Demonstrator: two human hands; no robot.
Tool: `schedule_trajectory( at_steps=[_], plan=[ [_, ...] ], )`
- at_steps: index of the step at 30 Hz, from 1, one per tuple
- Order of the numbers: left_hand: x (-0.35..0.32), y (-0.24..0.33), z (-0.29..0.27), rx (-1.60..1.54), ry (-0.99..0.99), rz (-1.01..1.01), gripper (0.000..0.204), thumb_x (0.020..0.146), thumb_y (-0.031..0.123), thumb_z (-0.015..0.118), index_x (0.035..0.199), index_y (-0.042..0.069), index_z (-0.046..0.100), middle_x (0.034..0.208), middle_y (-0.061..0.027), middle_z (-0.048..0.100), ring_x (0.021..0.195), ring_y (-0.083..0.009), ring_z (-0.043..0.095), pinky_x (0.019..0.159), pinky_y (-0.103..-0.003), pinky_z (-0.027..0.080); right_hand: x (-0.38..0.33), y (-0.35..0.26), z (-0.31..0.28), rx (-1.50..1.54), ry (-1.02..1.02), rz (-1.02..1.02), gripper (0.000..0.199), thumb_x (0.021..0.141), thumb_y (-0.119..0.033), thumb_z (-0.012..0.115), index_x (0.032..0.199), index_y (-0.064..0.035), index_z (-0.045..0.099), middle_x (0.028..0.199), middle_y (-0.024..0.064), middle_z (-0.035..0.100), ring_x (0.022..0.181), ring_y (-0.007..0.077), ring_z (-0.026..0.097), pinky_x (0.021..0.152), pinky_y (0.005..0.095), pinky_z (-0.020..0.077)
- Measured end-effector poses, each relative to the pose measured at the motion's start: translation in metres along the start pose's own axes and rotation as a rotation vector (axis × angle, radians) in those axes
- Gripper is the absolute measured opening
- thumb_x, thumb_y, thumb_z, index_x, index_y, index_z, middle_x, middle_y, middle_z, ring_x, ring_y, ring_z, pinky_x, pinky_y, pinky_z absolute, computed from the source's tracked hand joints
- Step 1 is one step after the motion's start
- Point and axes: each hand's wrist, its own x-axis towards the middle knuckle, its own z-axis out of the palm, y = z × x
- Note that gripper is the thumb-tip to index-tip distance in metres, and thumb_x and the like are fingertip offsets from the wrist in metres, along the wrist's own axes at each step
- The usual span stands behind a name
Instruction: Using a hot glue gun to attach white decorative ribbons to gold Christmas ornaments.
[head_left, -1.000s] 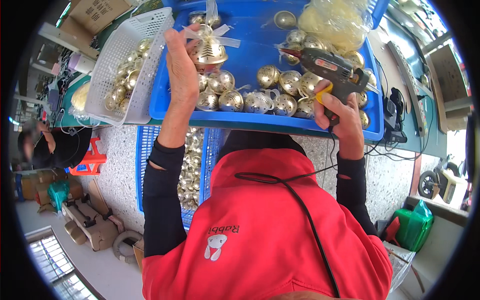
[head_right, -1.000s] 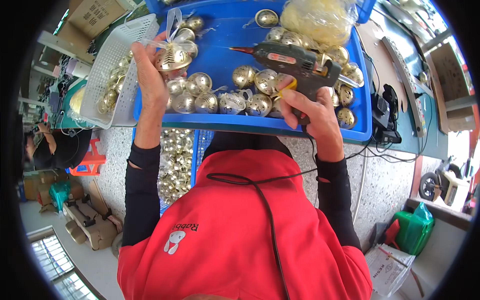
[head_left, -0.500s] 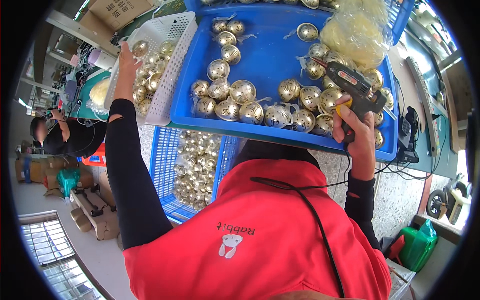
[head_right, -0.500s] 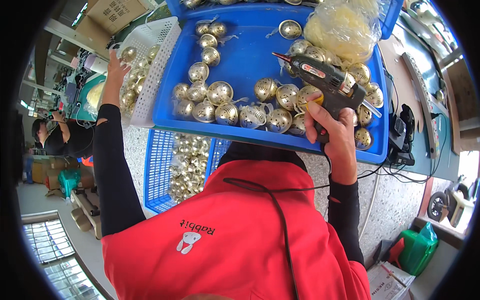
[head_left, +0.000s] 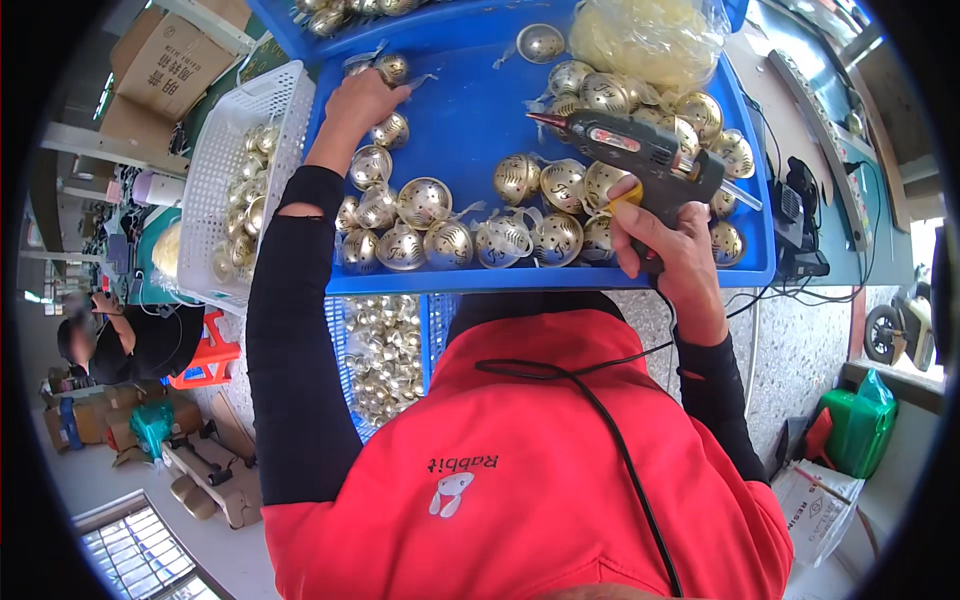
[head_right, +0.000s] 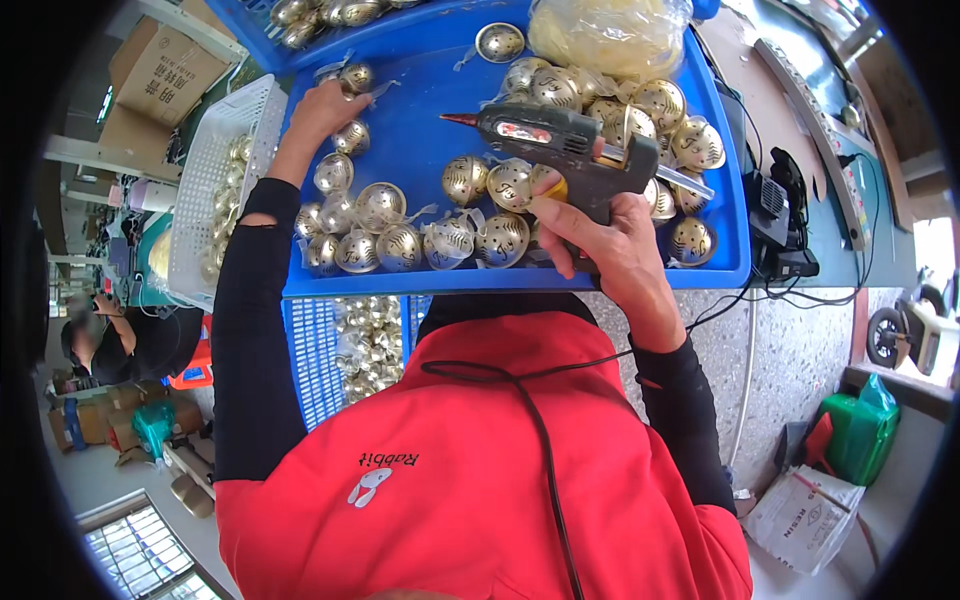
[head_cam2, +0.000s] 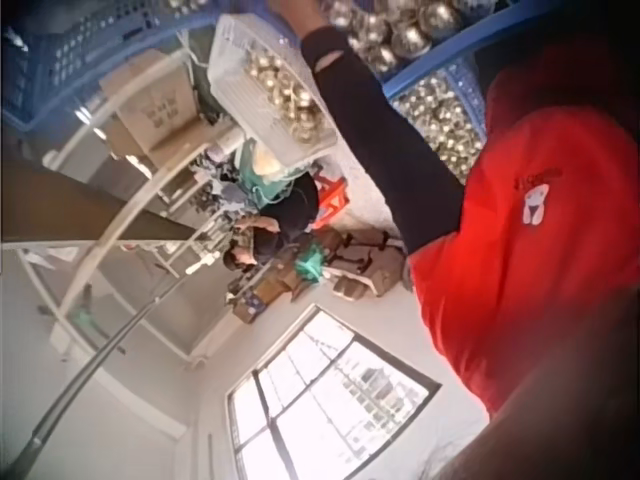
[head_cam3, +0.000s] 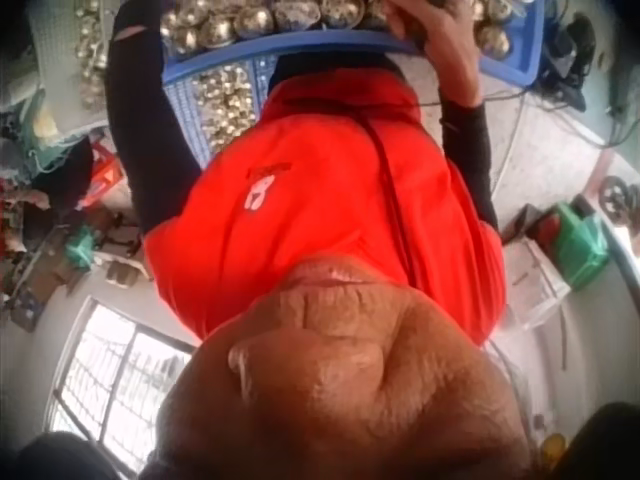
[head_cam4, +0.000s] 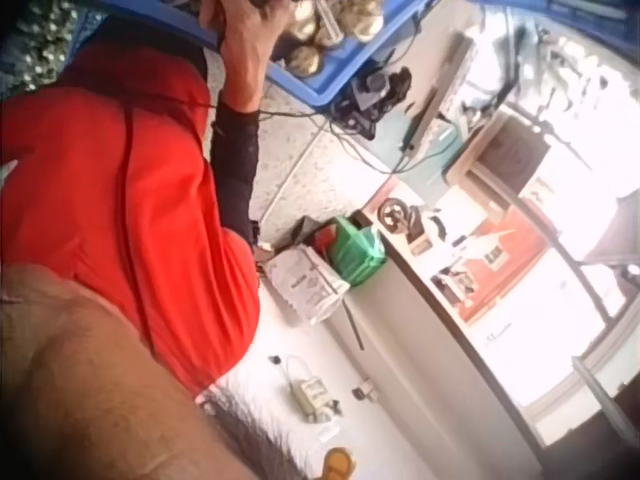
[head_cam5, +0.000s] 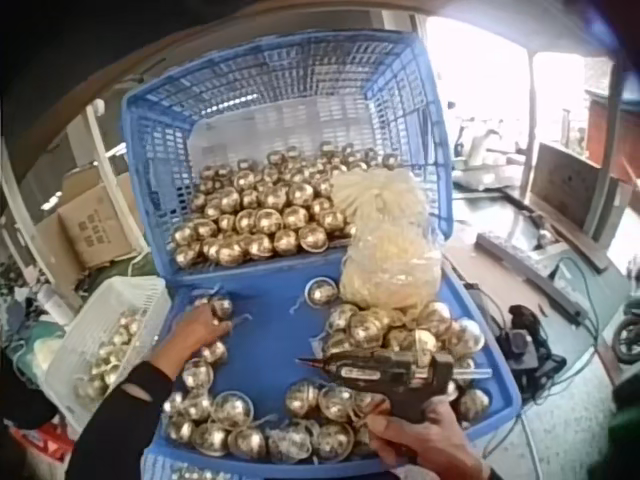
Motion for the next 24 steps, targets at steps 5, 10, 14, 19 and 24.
schedule_trajectory(
  at_steps=[5, 10, 14, 19, 24],
  plan=[
    [0.004, -0.021, 0.010, -0.112, 0.123, 0.028, 0.054, 0.073, 0.045, 0.067, 0.103, 0.001, 0.059, 0.097, -0.0164, 0.064, 0.090, -0.0302, 0.063, 0.078, -0.036, 0.050, 0.000, 0.000, -0.002, 0.033, -0.017, 0.006, 0.019, 0.083, -0.014, 0.060, 0.098, -0.0019, 0.058, 0.058, 0.0038, 0.054, 0.042, 0.0082, 0.046, 0.040, 0.0197, 0.0284],
    [-0.048, -0.009, -0.027, -1.092, -0.051, 0.166, 0.051, 0.076, 0.022, 0.071, 0.116, 0.000, 0.051, 0.106, -0.0116, 0.061, 0.095, -0.0194, 0.061, 0.078, -0.031, 0.052, -0.002, -0.003, -0.004, 0.043, -0.006, 0.005, 0.019, 0.084, -0.014, 0.059, 0.098, -0.0019, 0.058, 0.059, 0.0036, 0.054, 0.043, 0.0084, 0.045, 0.041, 0.0197, 0.0293],
    [-0.079, -0.009, -0.034, -1.491, -0.194, 0.345, 0.052, 0.076, 0.010, 0.070, 0.122, 0.000, 0.047, 0.108, -0.0109, 0.059, 0.097, -0.0176, 0.060, 0.082, -0.031, 0.052, 0.000, -0.002, -0.002, 0.084, 0.014, -0.029, 0.017, 0.084, -0.012, 0.059, 0.098, -0.0023, 0.058, 0.059, 0.0033, 0.054, 0.043, 0.0083, 0.045, 0.041, 0.0206, 0.0311],
    [-0.118, 0.030, -0.038, -1.513, -0.162, 0.475, 0.052, 0.075, 0.005, 0.071, 0.121, 0.001, 0.048, 0.109, -0.0105, 0.059, 0.098, -0.0172, 0.059, 0.085, -0.031, 0.051, 0.012, -0.010, 0.006, 0.163, 0.095, -0.235, 0.021, 0.085, -0.016, 0.060, 0.100, -0.0018, 0.059, 0.069, 0.0069, 0.061, 0.047, 0.0097, 0.050, 0.043, 0.0211, 0.0366],
    [-0.148, 0.058, -0.036, -1.454, -0.108, 0.733, 0.058, 0.069, -0.005, 0.072, 0.121, 0.002, 0.048, 0.116, -0.0088, 0.055, 0.103, -0.0176, 0.057, 0.088, -0.031, 0.049, 0.036, -0.017, 0.002, 0.138, 0.064, -0.371, 0.026, 0.086, -0.020, 0.061, 0.104, -0.0020, 0.059, 0.083, 0.0110, 0.066, 0.069, 0.0108, 0.059, 0.050, 0.0220, 0.0450]
  ],
)
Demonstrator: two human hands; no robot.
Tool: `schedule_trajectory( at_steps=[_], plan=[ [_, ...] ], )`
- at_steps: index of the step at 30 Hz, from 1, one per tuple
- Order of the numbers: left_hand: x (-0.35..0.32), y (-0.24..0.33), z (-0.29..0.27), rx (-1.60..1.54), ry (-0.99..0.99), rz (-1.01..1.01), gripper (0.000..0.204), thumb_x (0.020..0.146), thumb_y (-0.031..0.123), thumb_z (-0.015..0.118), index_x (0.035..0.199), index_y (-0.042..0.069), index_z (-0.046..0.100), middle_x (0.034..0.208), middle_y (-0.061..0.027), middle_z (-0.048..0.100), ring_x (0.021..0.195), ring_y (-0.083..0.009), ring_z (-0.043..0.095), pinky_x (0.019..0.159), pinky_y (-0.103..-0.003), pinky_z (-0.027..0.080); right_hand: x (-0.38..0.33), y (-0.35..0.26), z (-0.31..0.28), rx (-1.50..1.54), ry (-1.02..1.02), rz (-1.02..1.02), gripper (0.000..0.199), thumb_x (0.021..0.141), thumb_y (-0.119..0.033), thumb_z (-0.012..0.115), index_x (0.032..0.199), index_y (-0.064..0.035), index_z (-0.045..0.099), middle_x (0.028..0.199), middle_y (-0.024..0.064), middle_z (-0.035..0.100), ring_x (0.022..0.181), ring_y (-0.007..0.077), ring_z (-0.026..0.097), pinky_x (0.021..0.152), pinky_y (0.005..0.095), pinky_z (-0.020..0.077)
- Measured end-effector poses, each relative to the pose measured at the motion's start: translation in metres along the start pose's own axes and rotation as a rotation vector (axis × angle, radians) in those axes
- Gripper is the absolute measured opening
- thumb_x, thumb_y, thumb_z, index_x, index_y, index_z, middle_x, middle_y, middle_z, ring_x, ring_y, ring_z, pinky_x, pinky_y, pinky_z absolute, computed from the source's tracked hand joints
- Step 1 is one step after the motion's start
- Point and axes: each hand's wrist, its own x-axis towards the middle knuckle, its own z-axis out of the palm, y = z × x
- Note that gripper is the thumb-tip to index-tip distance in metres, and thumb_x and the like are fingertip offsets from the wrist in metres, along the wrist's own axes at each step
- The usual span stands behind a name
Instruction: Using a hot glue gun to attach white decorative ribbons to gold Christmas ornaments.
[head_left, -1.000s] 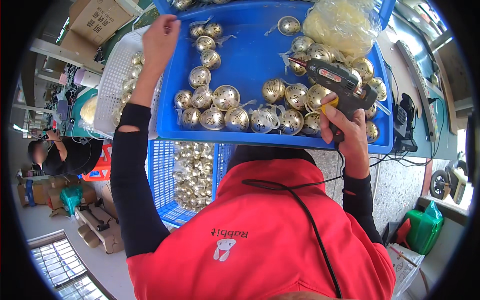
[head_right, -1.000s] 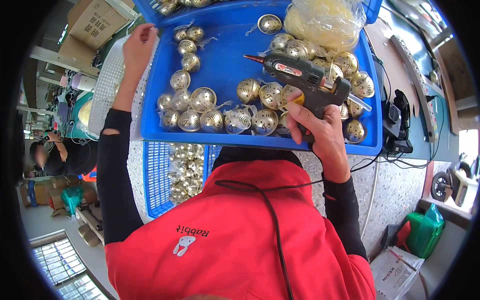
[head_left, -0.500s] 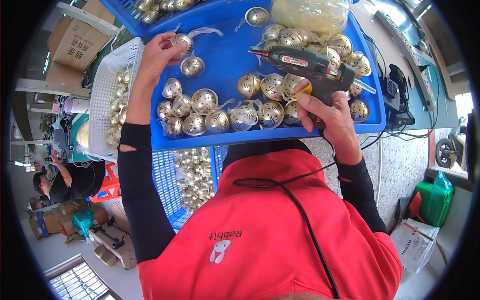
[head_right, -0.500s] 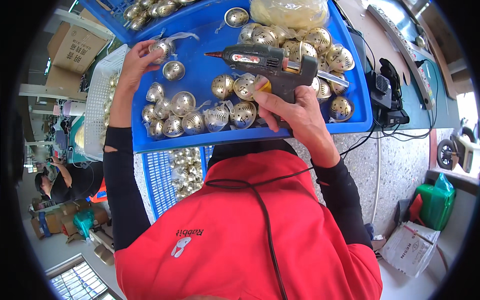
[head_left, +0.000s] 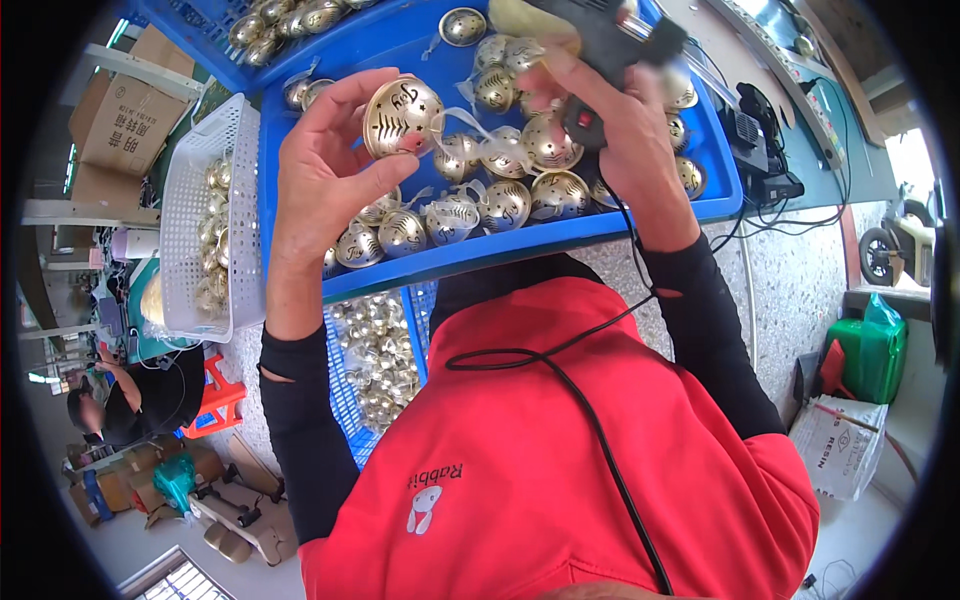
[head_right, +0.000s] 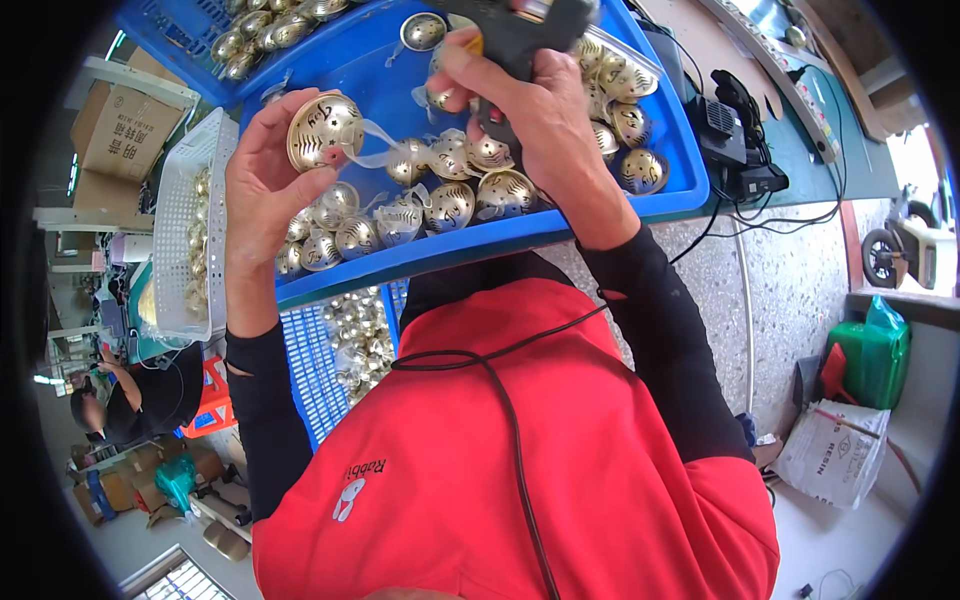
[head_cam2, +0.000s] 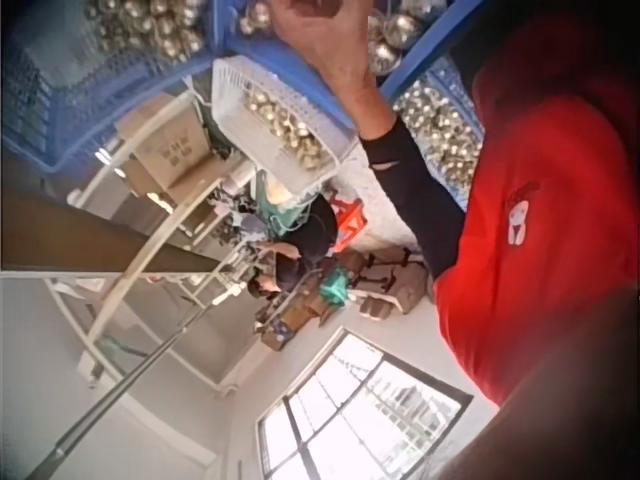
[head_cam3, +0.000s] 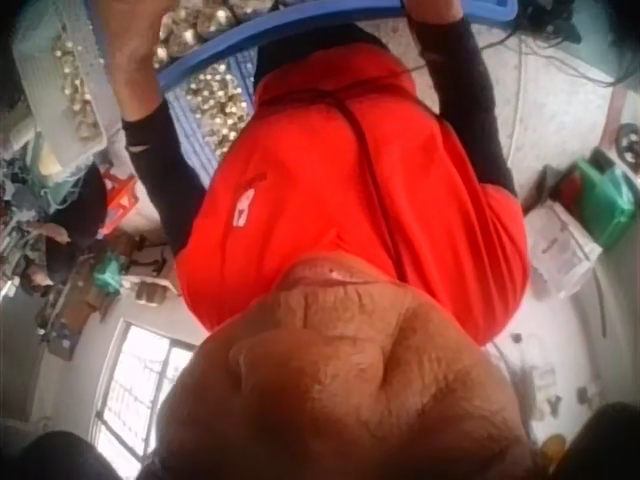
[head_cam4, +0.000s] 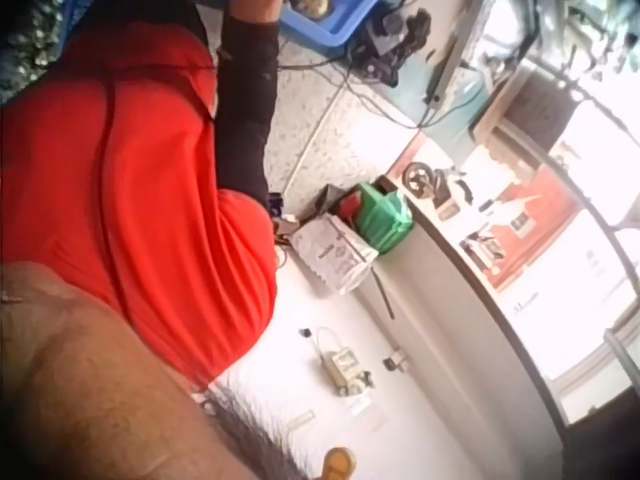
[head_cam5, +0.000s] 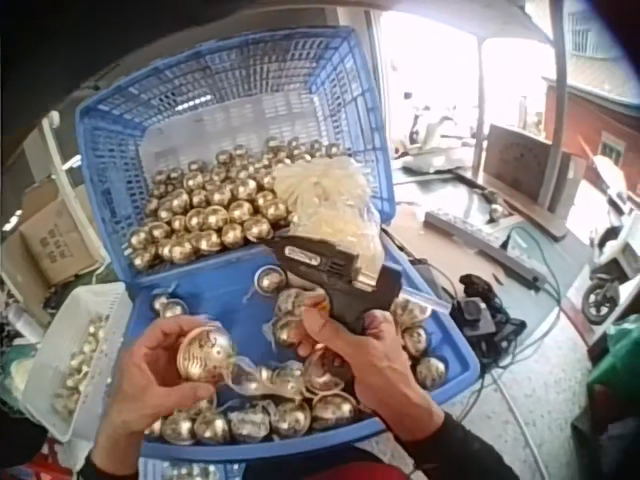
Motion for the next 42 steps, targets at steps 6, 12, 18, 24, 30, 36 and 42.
schedule_trajectory(
  at_steps=[6, 12, 18, 24, 30, 36, 42],
  plan=[
    [-0.005, 0.001, 0.031, 0.065, 0.059, 0.061, 0.059, 0.069, -0.007, 0.070, 0.122, 0.003, 0.048, 0.117, -0.0080, 0.054, 0.104, -0.0164, 0.056, 0.086, -0.030, 0.050, -0.009, 0.005, 0.021, -0.066, -0.173, 0.031, 0.029, 0.076, -0.005, 0.068, 0.103, -0.0008, 0.058, 0.078, 0.0065, 0.062, 0.062, 0.0111, 0.058, 0.051, 0.0219, 0.0451],
    [-0.016, -0.009, 0.045, 0.235, 0.247, 0.056, 0.059, 0.070, -0.005, 0.068, 0.124, 0.005, 0.047, 0.109, -0.0081, 0.055, 0.099, -0.0148, 0.057, 0.085, -0.029, 0.049, -0.012, 0.014, 0.024, 0.069, -0.134, 0.043, 0.029, 0.074, -0.002, 0.069, 0.101, 0.0007, 0.058, 0.074, 0.0062, 0.059, 0.058, 0.0107, 0.056, 0.050, 0.0226, 0.0442],
    [-0.022, -0.019, 0.048, -0.213, 0.154, -0.218, 0.045, 0.081, 0.007, 0.057, 0.123, -0.001, 0.045, 0.108, -0.0101, 0.054, 0.098, -0.0158, 0.057, 0.082, -0.033, 0.052, -0.007, 0.011, 0.024, 0.183, -0.083, -0.003, 0.025, 0.075, -0.010, 0.070, 0.095, 0.0002, 0.059, 0.071, 0.0079, 0.062, 0.057, 0.0121, 0.058, 0.051, 0.0231, 0.0448],
    [-0.025, -0.024, 0.057, -0.476, 0.161, -0.273, 0.044, 0.090, 0.029, 0.053, 0.121, -0.002, 0.045, 0.102, -0.0099, 0.057, 0.088, -0.0145, 0.059, 0.076, -0.038, 0.055, -0.005, 0.002, 0.036, 0.240, 0.090, 0.071, 0.026, 0.079, -0.001, 0.066, 0.102, -0.0001, 0.054, 0.073, 0.0070, 0.064, 0.058, 0.0098, 0.059, 0.048, 0.0205, 0.0426],
    [-0.024, -0.021, 0.066, -0.283, 0.244, -0.298, 0.043, 0.082, 0.018, 0.066, 0.116, -0.002, 0.047, 0.096, -0.0085, 0.059, 0.078, -0.0108, 0.059, 0.068, -0.030, 0.057, 0.002, 0.008, 0.028, 0.288, 0.013, 0.128, 0.024, 0.079, 0.001, 0.066, 0.100, -0.0002, 0.054, 0.076, 0.0080, 0.063, 0.063, 0.0145, 0.062, 0.051, 0.0239, 0.0472],
    [-0.024, -0.021, 0.068, -0.255, 0.291, -0.355, 0.038, 0.080, 0.015, 0.065, 0.110, -0.002, 0.051, 0.091, -0.0087, 0.059, 0.071, -0.0108, 0.059, 0.061, -0.028, 0.056, -0.001, -0.007, 0.042, 0.339, 0.162, 0.152, 0.020, 0.079, -0.001, 0.065, 0.096, 0.0013, 0.055, 0.075, 0.0096, 0.062, 0.065, 0.0173, 0.063, 0.050, 0.0253, 0.0469],
    [-0.025, -0.020, 0.072, -0.194, 0.283, -0.363, 0.032, 0.078, 0.015, 0.062, 0.104, -0.002, 0.054, 0.088, -0.0078, 0.061, 0.072, -0.0108, 0.058, 0.061, -0.026, 0.053, 0.002, -0.015, 0.040, 0.338, 0.159, 0.261, 0.015, 0.079, -0.002, 0.064, 0.091, 0.0031, 0.058, 0.079, 0.0094, 0.062, 0.071, 0.0185, 0.064, 0.053, 0.0273, 0.0473]
  ],
)
